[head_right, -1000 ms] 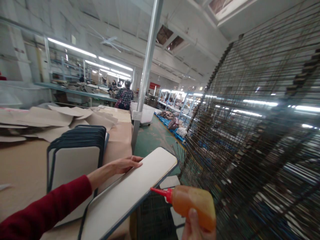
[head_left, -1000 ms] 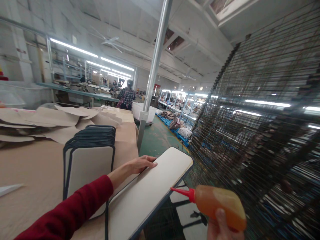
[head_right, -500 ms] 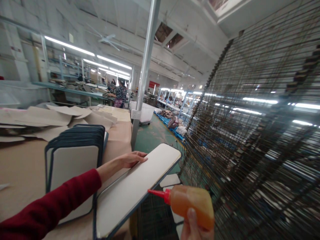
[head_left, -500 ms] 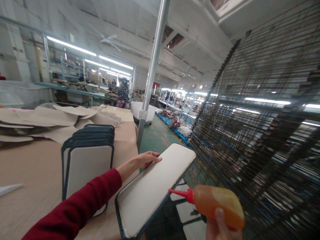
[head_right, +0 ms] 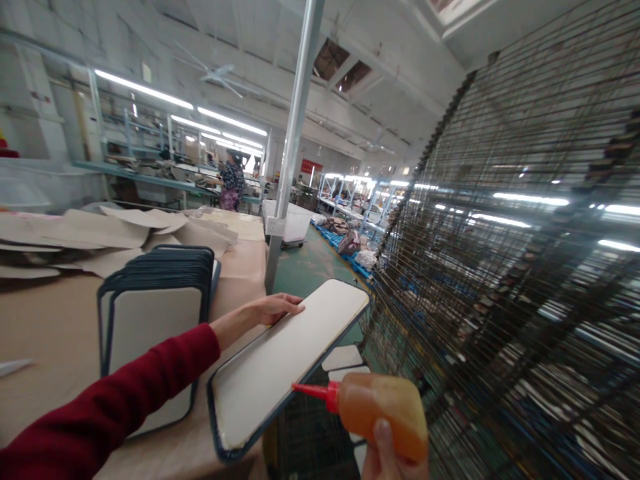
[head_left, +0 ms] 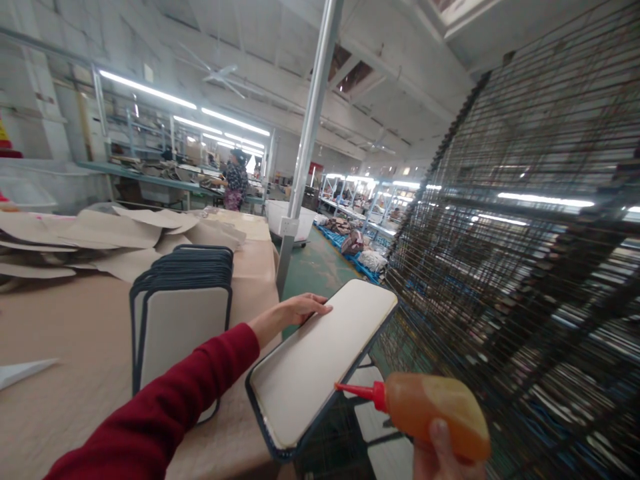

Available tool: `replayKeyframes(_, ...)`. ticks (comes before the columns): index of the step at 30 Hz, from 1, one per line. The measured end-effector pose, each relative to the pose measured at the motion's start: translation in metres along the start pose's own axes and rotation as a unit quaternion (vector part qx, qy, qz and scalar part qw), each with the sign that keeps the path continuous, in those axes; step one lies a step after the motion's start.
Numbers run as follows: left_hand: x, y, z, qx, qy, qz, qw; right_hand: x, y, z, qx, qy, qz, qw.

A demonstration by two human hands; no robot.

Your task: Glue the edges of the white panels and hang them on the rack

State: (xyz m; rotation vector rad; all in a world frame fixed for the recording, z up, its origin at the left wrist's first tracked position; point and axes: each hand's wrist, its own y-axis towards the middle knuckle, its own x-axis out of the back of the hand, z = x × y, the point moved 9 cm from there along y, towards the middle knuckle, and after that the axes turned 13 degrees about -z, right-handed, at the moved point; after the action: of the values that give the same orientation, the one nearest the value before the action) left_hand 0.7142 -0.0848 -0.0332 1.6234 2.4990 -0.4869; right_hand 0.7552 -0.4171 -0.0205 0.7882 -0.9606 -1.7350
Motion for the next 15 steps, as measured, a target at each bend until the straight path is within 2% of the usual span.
replayKeyframes(5,0.001,0.003,-0.004,-0.003,0.003,-0.003,1.000,-0.001,0.006,-0.009,0.007,0.021,0.015,1.000)
replayKeyframes(13,0.006,0.007,-0.010,0.002,0.016,-0.028,0.999,-0.009,-0.007,-0.010,-0.070,0.066,0.031,0.995)
replayKeyframes(15,0.007,0.007,-0.011,0.001,0.017,-0.031,0.999,-0.006,-0.004,-0.010,-0.064,0.064,0.032,0.995)
